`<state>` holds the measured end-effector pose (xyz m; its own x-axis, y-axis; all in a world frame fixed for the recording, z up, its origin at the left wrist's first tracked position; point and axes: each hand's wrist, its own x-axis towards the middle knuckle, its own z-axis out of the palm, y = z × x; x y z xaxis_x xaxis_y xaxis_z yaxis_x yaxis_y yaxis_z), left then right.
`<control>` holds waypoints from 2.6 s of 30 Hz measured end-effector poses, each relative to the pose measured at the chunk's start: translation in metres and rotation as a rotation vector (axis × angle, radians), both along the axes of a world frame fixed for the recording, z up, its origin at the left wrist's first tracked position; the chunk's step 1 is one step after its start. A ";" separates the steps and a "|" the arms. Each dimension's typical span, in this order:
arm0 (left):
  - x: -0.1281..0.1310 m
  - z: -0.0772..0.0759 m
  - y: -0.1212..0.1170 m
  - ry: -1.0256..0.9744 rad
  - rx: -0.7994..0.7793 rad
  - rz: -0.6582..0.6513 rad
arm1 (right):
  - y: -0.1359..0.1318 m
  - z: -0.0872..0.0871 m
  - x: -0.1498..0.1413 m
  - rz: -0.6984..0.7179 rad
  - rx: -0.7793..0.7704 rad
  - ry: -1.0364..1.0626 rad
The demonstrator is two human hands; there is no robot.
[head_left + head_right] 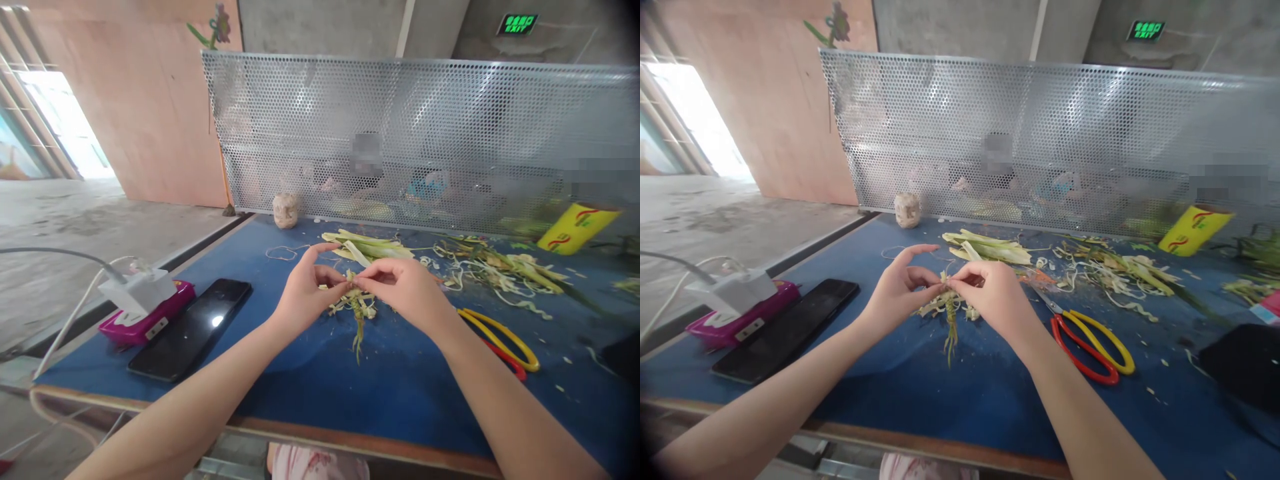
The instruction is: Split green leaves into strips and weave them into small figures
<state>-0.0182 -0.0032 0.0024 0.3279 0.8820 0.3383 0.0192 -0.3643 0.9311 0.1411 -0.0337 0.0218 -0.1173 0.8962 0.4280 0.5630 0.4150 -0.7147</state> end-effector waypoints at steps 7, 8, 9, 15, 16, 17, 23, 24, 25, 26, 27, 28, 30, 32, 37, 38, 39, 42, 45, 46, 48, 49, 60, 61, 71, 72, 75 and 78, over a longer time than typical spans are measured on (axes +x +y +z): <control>0.000 0.003 0.000 -0.081 -0.056 -0.026 | 0.005 0.000 0.003 0.027 -0.069 0.054; 0.000 0.003 -0.001 -0.090 -0.063 -0.028 | 0.005 0.000 0.003 0.029 -0.072 0.056; 0.000 0.004 -0.001 -0.098 -0.069 -0.030 | 0.005 -0.001 0.003 0.031 -0.070 0.052; 0.000 0.006 0.000 -0.124 -0.118 -0.015 | 0.005 -0.004 0.001 -0.007 0.016 -0.026; -0.001 0.006 0.000 -0.125 -0.130 -0.010 | 0.005 -0.005 0.001 -0.008 0.049 -0.047; -0.001 0.005 0.001 -0.127 -0.142 -0.009 | 0.005 -0.005 0.001 -0.003 0.086 -0.074; -0.002 0.004 0.004 -0.150 -0.205 -0.009 | -0.001 0.000 0.003 0.073 0.232 -0.286; -0.002 0.004 0.004 -0.153 -0.216 0.000 | -0.003 0.001 0.003 0.090 0.228 -0.311; -0.002 0.004 0.004 -0.159 -0.225 0.008 | -0.004 0.002 0.004 0.103 0.220 -0.332; -0.002 0.004 0.004 -0.166 -0.231 0.012 | -0.005 0.002 0.004 0.108 0.214 -0.352; -0.002 0.004 0.005 -0.174 -0.234 0.014 | -0.005 0.002 0.004 0.107 0.212 -0.374; -0.002 0.004 0.005 -0.181 -0.233 0.015 | -0.005 0.002 0.004 0.100 0.216 -0.398; -0.001 0.003 0.005 -0.186 -0.222 0.015 | -0.004 0.000 0.004 0.078 0.236 -0.440; -0.001 0.002 0.005 -0.175 -0.205 0.017 | -0.003 -0.002 0.003 0.057 0.272 -0.482; -0.001 0.002 0.005 -0.150 -0.171 0.033 | 0.000 -0.004 0.001 0.028 0.379 -0.567; -0.001 0.002 0.005 -0.152 -0.179 0.037 | 0.000 -0.004 0.000 0.023 0.400 -0.575; -0.001 0.003 0.004 -0.154 -0.192 0.042 | 0.000 -0.004 0.000 0.017 0.421 -0.579; -0.002 0.004 0.005 -0.154 -0.233 0.054 | 0.000 -0.005 0.000 0.010 0.469 -0.593; -0.003 0.004 0.005 -0.157 -0.249 0.050 | 0.000 -0.006 0.000 0.019 0.503 -0.594; -0.003 0.004 0.005 -0.165 -0.251 0.043 | 0.000 -0.006 0.000 0.020 0.507 -0.579; -0.003 0.004 0.005 -0.193 -0.248 0.029 | 0.001 -0.006 0.000 0.031 0.491 -0.521; -0.003 0.004 0.004 -0.208 -0.245 0.023 | 0.001 -0.006 0.000 0.043 0.474 -0.487; -0.001 0.001 0.001 -0.322 -0.117 -0.063 | -0.003 -0.003 -0.002 0.092 0.423 -0.432; -0.001 0.000 0.001 -0.316 -0.104 -0.068 | -0.003 -0.003 -0.002 0.084 0.424 -0.439; -0.002 -0.001 0.003 -0.250 -0.058 -0.070 | -0.002 -0.004 -0.005 -0.070 0.478 -0.608; -0.002 -0.001 0.004 -0.248 -0.055 -0.062 | -0.003 -0.004 -0.005 -0.092 0.492 -0.642; -0.001 -0.002 0.005 -0.255 -0.045 -0.053 | -0.004 -0.002 -0.005 -0.119 0.547 -0.752; 0.000 -0.003 0.005 -0.266 -0.048 -0.052 | -0.006 0.000 -0.005 -0.125 0.612 -0.825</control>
<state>-0.0181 0.0014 -0.0002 0.2785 0.8833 0.3772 -0.2458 -0.3141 0.9170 0.1360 -0.0399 0.0215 -0.5020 0.5784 0.6430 0.8461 0.4824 0.2267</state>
